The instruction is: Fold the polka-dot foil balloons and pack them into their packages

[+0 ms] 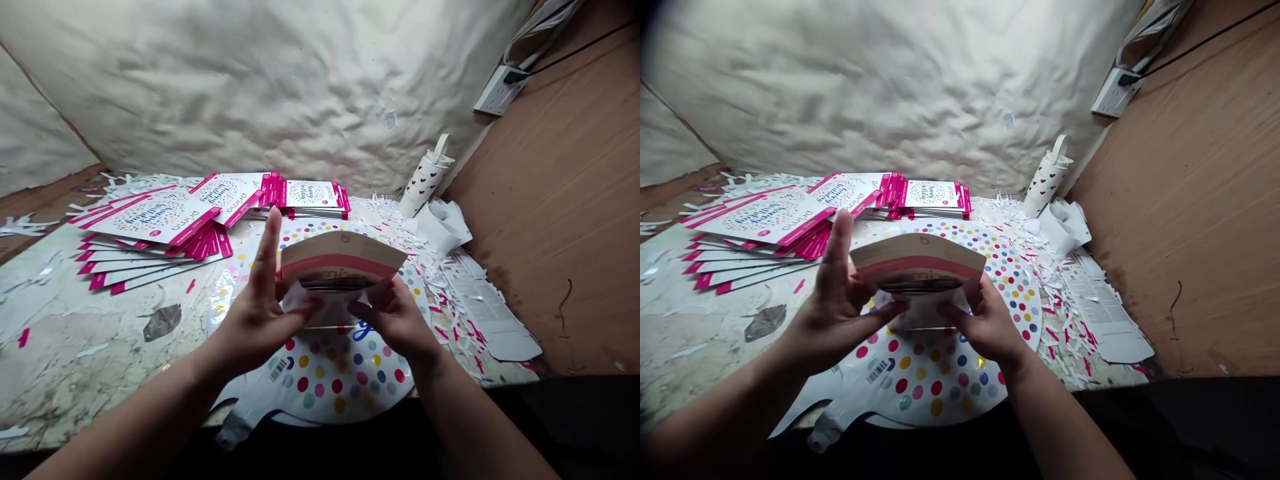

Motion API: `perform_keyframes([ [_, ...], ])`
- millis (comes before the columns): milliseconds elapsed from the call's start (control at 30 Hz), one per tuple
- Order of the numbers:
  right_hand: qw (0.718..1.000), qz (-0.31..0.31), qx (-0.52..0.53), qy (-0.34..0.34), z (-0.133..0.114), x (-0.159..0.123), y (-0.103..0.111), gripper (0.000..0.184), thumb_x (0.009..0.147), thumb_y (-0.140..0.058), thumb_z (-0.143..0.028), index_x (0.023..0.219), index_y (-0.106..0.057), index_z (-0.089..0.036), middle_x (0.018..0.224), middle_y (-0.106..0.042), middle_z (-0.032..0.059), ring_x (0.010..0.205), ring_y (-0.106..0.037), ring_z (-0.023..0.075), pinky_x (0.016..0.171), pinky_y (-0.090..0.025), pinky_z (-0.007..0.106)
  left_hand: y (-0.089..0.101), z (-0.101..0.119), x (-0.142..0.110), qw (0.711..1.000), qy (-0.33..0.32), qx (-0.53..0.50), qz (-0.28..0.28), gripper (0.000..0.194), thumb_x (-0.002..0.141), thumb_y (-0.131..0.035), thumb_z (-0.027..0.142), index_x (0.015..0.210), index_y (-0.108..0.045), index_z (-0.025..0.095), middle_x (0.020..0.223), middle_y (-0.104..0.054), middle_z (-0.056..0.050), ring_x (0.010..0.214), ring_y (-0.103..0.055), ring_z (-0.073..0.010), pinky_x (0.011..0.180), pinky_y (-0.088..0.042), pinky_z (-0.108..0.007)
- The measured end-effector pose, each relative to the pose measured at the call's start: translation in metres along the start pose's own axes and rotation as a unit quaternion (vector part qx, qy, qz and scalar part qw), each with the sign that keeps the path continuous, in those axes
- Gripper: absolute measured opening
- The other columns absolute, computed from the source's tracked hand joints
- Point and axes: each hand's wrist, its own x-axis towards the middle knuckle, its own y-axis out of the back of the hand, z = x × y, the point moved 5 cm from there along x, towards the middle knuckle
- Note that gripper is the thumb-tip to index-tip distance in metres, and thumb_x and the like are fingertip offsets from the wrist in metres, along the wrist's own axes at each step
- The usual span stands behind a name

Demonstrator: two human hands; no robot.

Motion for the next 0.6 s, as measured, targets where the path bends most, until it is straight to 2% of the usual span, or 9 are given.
perform_keyframes([
  [100,1.000,0.017,0.000,-0.010,-0.012,0.011,0.007,0.027,0.073,-0.070,-0.029,0.098,-0.059,-0.023,0.092,-0.068,0.0012,0.088,-0.064,0.0183,0.077,-0.052,0.032,-0.001,-0.007,-0.001,0.989,0.130,-0.040,-0.057,0.052,0.067,-0.074,0.022,0.117,-0.059,0.019,0.091,-0.070,-0.005,0.090,-0.064,-0.0250,0.078,-0.053,-0.033],
  [167,0.998,0.016,-0.025,-0.054,-0.011,0.022,0.014,0.020,0.081,-0.059,-0.039,0.087,-0.062,-0.020,0.077,-0.067,0.0013,0.072,-0.064,0.0166,0.065,-0.052,0.029,-0.006,-0.016,-0.005,0.973,0.197,-0.064,-0.104,0.026,0.069,-0.072,0.027,0.093,-0.070,0.016,0.081,-0.070,-0.005,0.087,-0.064,-0.0241,0.078,-0.052,-0.031],
  [200,0.995,0.021,-0.055,-0.082,-0.008,0.027,0.018,0.027,0.084,-0.052,-0.044,0.082,-0.061,-0.018,0.068,-0.065,0.0010,0.062,-0.061,0.0154,0.057,-0.051,0.028,-0.008,-0.022,-0.009,0.965,0.224,-0.073,-0.117,0.020,0.070,-0.070,0.029,0.085,-0.071,0.015,0.075,-0.070,-0.004,0.082,-0.065,-0.0220,0.074,-0.053,-0.029],
  [267,0.978,0.061,-0.174,-0.100,-0.001,0.032,0.027,0.035,0.088,-0.043,-0.046,0.076,-0.059,-0.017,0.058,-0.058,-0.0005,0.049,-0.054,0.0131,0.047,-0.045,0.026,-0.013,-0.040,-0.020,0.949,0.282,-0.084,-0.113,0.020,0.072,-0.067,0.034,0.074,-0.069,0.014,0.060,-0.065,-0.002,0.060,-0.062,-0.0152,0.058,-0.051,-0.023],
  [333,0.939,0.077,-0.332,-0.029,0.000,0.026,0.024,0.027,0.087,-0.046,-0.039,0.077,-0.059,-0.017,0.063,-0.059,0.0007,0.054,-0.054,0.0135,0.052,-0.046,0.026,-0.018,-0.061,-0.036,0.932,0.341,-0.081,-0.093,0.027,0.072,-0.065,0.038,0.066,-0.066,0.012,0.049,-0.059,0.000,0.043,-0.052,-0.0099,0.044,-0.042,-0.019],
  [400,0.891,0.003,-0.449,0.067,0.002,0.011,0.003,0.015,0.086,-0.048,-0.025,0.084,-0.061,-0.018,0.077,-0.063,0.0041,0.071,-0.058,0.0159,0.066,-0.048,0.029,-0.022,-0.077,-0.051,0.919,0.380,-0.067,-0.080,0.033,0.073,-0.062,0.040,0.060,-0.063,0.010,0.047,-0.058,-0.002,0.040,-0.049,-0.0090,0.043,-0.039,-0.019],
  [467,0.855,-0.094,-0.494,0.128,0.008,-0.009,-0.022,0.019,0.086,-0.045,-0.015,0.089,-0.063,-0.018,0.085,-0.065,0.0070,0.082,-0.059,0.0180,0.075,-0.048,0.030,-0.027,-0.086,-0.062,0.915,0.394,-0.049,-0.080,0.037,0.074,-0.059,0.041,0.056,-0.062,0.009,0.048,-0.061,-0.006,0.042,-0.052,-0.0109,0.047,-0.041,-0.021],
  [533,0.840,-0.128,-0.505,0.152,0.010,-0.023,-0.037,0.021,0.086,-0.044,-0.012,0.090,-0.064,-0.016,0.086,-0.065,0.0082,0.083,-0.059,0.0182,0.074,-0.048,0.030,-0.029,-0.086,-0.067,0.915,0.395,-0.030,-0.078,0.039,0.076,-0.057,0.042,0.054,-0.061,0.010,0.048,-0.061,-0.006,0.042,-0.052,-0.0113,0.047,-0.040,-0.022],
  [600,0.835,-0.126,-0.510,0.161,0.010,-0.029,-0.043,0.019,0.087,-0.045,-0.014,0.089,-0.064,-0.015,0.084,-0.065,0.0083,0.080,-0.059,0.0179,0.072,-0.049,0.029,-0.031,-0.083,-0.068,0.915,0.396,-0.009,-0.082,0.040,0.077,-0.055,0.041,0.051,-0.059,0.011,0.045,-0.059,-0.005,0.040,-0.049,-0.0106,0.045,-0.037,-0.021],
])
